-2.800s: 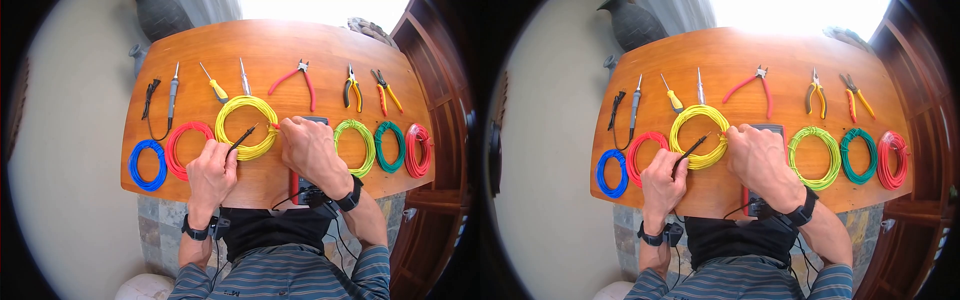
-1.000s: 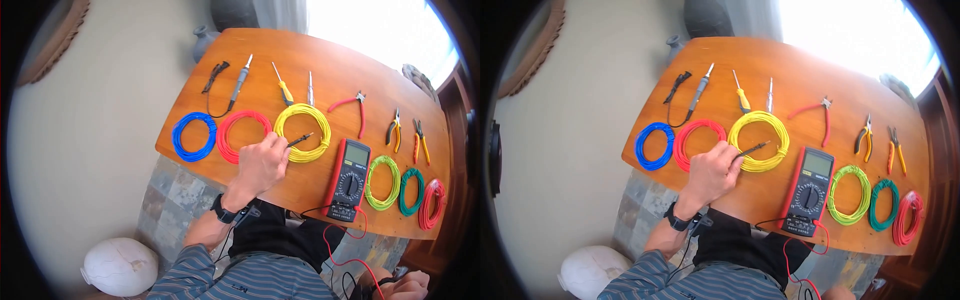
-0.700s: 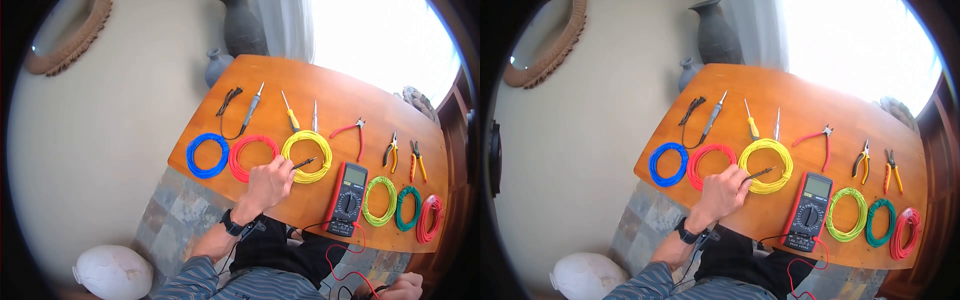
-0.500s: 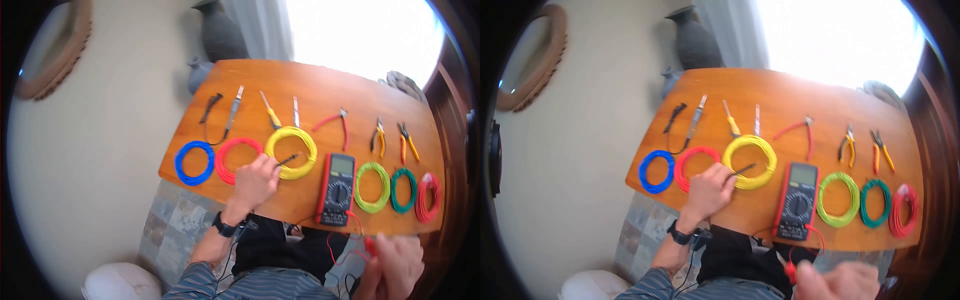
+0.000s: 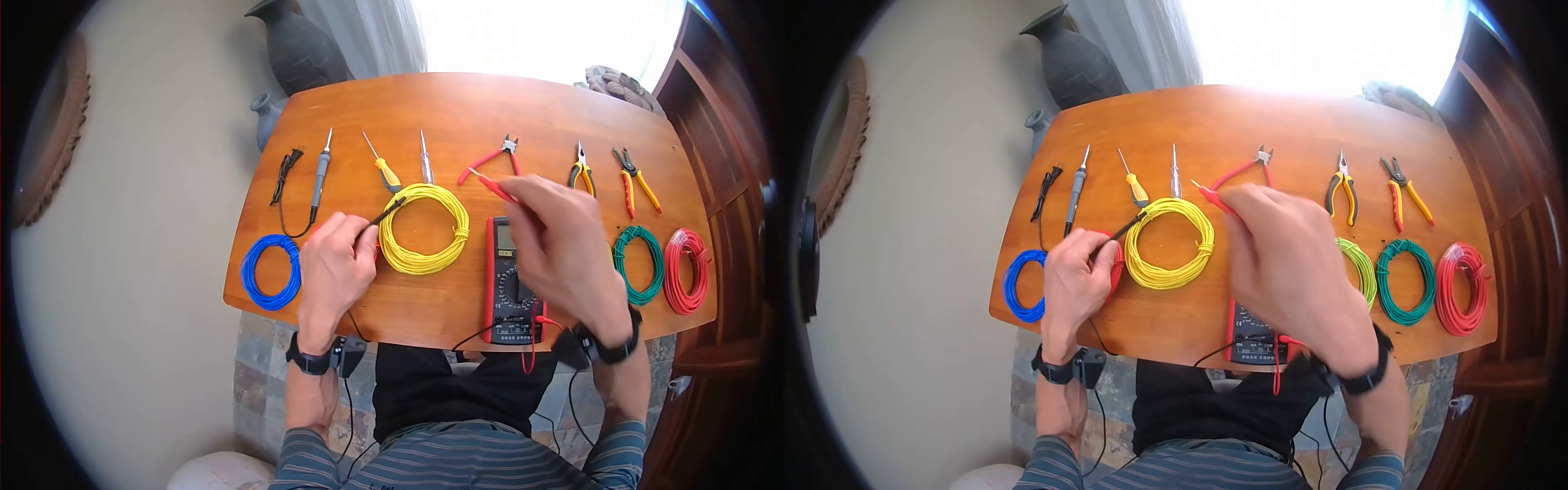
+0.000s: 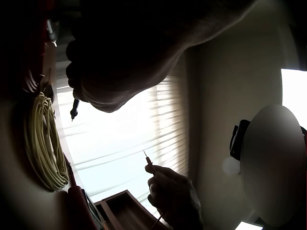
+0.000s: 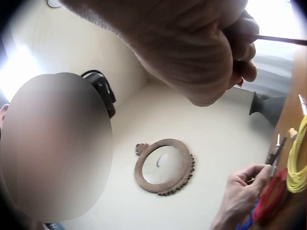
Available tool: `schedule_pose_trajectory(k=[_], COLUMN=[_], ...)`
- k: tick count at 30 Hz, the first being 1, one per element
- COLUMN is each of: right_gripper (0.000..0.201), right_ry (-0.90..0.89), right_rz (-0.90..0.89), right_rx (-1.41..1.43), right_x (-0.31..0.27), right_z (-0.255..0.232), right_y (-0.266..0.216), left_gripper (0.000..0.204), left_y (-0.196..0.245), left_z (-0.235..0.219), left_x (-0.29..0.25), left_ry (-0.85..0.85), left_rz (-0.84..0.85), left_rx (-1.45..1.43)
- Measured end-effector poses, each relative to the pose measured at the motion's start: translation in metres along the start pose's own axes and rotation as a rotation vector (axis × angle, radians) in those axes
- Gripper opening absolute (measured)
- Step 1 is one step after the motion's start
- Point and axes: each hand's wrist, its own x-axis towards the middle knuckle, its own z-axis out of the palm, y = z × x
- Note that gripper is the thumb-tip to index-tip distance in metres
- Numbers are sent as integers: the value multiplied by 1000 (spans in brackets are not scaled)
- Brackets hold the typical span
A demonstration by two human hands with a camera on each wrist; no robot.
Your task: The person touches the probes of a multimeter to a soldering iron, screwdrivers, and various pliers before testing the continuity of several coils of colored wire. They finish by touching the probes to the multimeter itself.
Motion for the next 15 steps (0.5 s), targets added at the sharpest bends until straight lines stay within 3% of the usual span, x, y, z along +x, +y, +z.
schedule_pose_trajectory(k=[4,5,8,13,15], right_gripper=[15,17,24,28,28], right_ry=[-187,-257,-345,-396,-442], right_rz=[27,37,116,104,123], right_rx=[-112,-169,-210,-127,-123], right_x=[38,47,71,102,115], right_z=[49,60,85,132,147], right_y=[51,60,69,86,87], left_gripper=[14,17,17,20,19], left_y=[-23,-26,-50,-73,-84], left_z=[1,-1,3,9,10], left_x=[29,37,64,89,93], left_ry=[9,-28,-67,-112,-31], left_rz=[39,-26,-70,-129,-97], left_rx=[90,107,178,186,182])
